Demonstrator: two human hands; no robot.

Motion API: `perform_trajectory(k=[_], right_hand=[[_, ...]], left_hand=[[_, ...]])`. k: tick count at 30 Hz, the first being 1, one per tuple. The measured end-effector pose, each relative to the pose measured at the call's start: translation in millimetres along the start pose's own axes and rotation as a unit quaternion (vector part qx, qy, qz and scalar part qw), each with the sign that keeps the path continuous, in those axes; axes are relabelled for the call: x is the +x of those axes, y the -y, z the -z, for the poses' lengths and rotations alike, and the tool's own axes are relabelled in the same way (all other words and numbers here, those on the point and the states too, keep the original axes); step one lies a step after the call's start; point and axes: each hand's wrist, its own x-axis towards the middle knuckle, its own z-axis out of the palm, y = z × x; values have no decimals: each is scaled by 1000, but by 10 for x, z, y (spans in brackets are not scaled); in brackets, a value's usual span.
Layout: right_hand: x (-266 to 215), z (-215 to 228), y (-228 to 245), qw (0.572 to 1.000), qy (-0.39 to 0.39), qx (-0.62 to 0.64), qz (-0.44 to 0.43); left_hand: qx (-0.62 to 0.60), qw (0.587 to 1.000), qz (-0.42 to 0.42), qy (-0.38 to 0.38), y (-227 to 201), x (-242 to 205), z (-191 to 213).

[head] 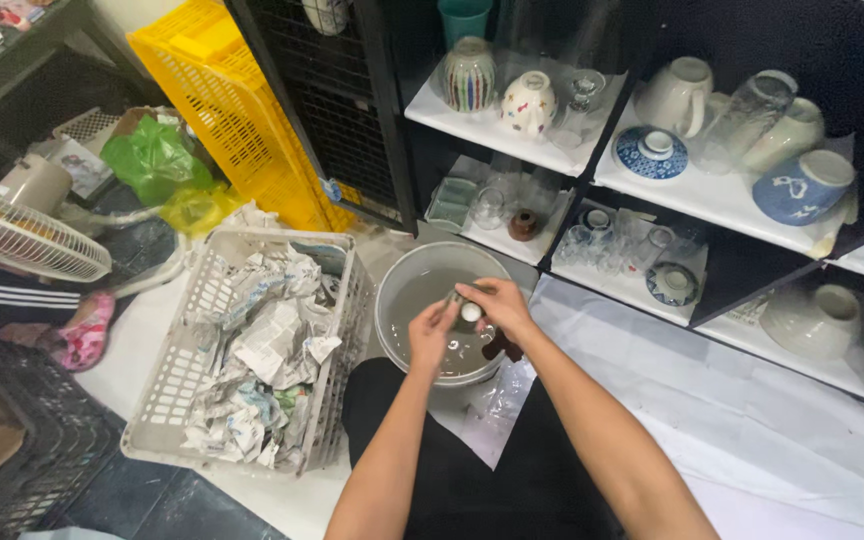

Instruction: The person unwraps small ceramic bowls from newspaper, washes them in a bucket of water, and places them on a nearby shelf. The process is repeated for multiple bowls.

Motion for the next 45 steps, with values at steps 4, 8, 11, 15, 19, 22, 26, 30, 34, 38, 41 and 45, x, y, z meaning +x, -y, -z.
perform_trajectory(k=[4,8,11,15,19,22,26,30,34,38,41,45], right_hand=[[75,65,-168,992,51,111,11],[72,-35,-248,995,-8,-95,22],[64,-52,-168,999,14,-34,6],[-5,-60,-183,997,72,31,-7],[-29,-310,-429,999,-20,-17,44],[19,-388,-622,950,-142,-223,169],[174,-270,-797,992,-116,-45,19],[379,-174,-970,987,-77,141,27],[382,-113,-1037,986,38,132,-92],[275,-249,-939,995,-42,-92,23],[204,-316,-815,979,-153,-133,6],[120,-287,-726,995,-73,58,-19]], left_hand=[[-66,997,42,-21,-101,-36,70],[-20,1000,18,-7,-91,-76,8],[-96,994,48,-25,-76,-84,75],[-153,977,92,-113,23,-94,119],[-102,979,83,-156,87,-19,-14],[-38,968,158,-192,45,-17,-49],[-56,976,179,-112,-49,14,-89],[-23,988,135,-68,37,50,-78],[-94,968,173,-154,106,77,47],[-81,972,163,-149,72,47,-7],[65,981,153,-100,33,33,-83],[-51,977,179,-107,-3,75,-29]])
